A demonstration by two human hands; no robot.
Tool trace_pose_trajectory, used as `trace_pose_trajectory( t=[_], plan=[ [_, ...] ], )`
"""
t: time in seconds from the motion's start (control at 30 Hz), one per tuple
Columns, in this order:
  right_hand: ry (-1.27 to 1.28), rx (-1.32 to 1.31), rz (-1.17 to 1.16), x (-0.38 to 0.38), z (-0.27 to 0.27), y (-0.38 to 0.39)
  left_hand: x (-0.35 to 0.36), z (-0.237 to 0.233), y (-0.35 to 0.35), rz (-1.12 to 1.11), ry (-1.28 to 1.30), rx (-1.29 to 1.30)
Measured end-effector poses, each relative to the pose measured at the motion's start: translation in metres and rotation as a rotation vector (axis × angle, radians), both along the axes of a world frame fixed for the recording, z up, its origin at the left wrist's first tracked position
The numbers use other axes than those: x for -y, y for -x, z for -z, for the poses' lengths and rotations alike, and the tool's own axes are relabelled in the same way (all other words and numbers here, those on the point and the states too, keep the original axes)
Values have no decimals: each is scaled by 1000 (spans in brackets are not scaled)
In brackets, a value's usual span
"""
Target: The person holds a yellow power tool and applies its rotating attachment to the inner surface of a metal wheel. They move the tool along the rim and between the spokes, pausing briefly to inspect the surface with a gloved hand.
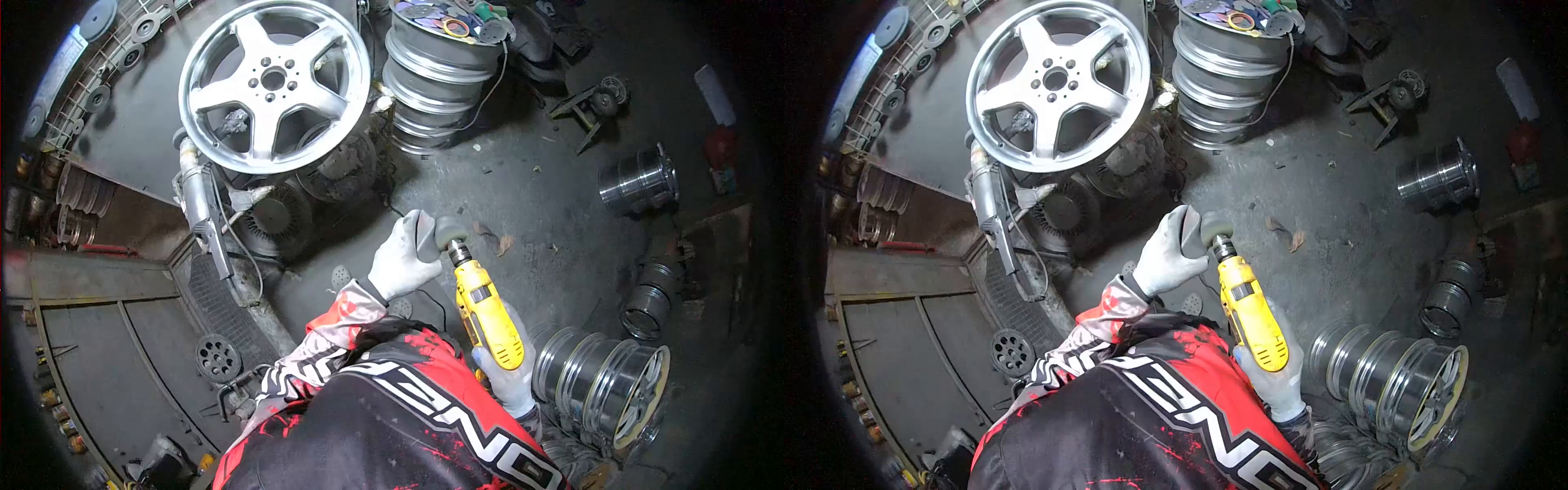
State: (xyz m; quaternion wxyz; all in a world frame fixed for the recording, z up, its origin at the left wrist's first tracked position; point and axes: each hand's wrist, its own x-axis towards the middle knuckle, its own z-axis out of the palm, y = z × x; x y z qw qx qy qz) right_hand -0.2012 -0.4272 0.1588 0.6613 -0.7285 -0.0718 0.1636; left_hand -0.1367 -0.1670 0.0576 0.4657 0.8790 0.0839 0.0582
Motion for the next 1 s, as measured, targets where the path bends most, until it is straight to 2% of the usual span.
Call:
trace_pose_trajectory(
  t=[0.2,0.3,0.47,0.6,1.0],
  plan=[
    [35,-56,-15,11,-4,8,18,-7,13,-18,-18,-8],
    [60,22,-26,19,2,11,21,-12,15,-26,39,-44],
    [108,46,-24,23,10,17,25,-6,22,8,-81,-7],
    [124,27,-28,24,4,17,25,-8,21,10,-79,-37],
    [183,51,-73,29,-10,24,11,0,17,96,-172,94]
  ],
)
